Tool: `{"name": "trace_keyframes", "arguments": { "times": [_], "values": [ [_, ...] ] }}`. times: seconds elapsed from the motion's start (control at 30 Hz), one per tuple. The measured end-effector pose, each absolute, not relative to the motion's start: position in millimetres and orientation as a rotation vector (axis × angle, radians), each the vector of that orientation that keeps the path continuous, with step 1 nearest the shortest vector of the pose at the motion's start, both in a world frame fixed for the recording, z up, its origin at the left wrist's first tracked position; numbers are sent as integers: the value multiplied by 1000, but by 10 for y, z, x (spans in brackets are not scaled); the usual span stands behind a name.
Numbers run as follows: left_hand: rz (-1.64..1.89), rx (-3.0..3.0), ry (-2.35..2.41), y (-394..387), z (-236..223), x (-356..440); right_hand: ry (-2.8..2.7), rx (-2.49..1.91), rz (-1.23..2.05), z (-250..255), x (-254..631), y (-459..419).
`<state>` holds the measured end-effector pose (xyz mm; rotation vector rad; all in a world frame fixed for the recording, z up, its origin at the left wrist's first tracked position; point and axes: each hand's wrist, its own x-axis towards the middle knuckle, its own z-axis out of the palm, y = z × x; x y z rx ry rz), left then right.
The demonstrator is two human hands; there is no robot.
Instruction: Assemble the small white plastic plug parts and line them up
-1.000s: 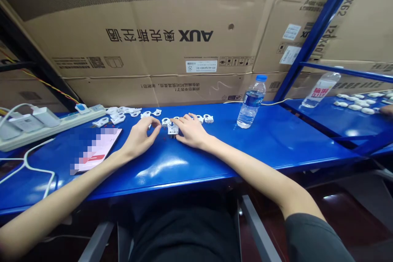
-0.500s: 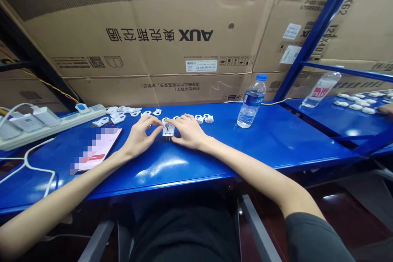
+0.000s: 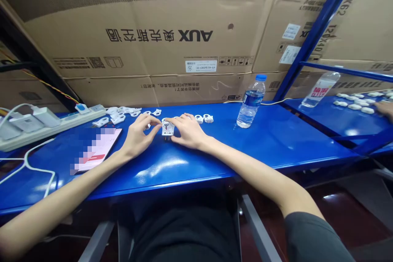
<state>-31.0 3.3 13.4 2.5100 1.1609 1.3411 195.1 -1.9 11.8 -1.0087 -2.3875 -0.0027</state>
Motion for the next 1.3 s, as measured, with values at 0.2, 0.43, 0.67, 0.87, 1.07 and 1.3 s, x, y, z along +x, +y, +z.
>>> {"name": "trace_keyframes", "arguments": {
  "times": [0.2, 0.43, 0.67, 0.87, 1.07, 1.3],
  "values": [
    [1328, 2579, 1148, 45, 118, -321, -2376, -1008, 35, 128, 1936, -29],
    [1323, 2634, 1166, 51, 97, -338, -2356, -1009, 50, 139, 1938, -33],
    [1299, 2647, 1170, 56, 95, -353, -2319, -1001, 61, 141, 1957, -17],
    [1328, 2686, 1160, 45, 102, -348, -2299, -1028, 49, 151, 1971, -13],
    [1336, 2694, 1182, 39, 104, -336, -2295, -1041, 12, 129, 1965, -9],
    [1297, 2698, 1214, 24, 112, -320, -2308, -1064, -46, 108, 1971, 6]
  ]
}}
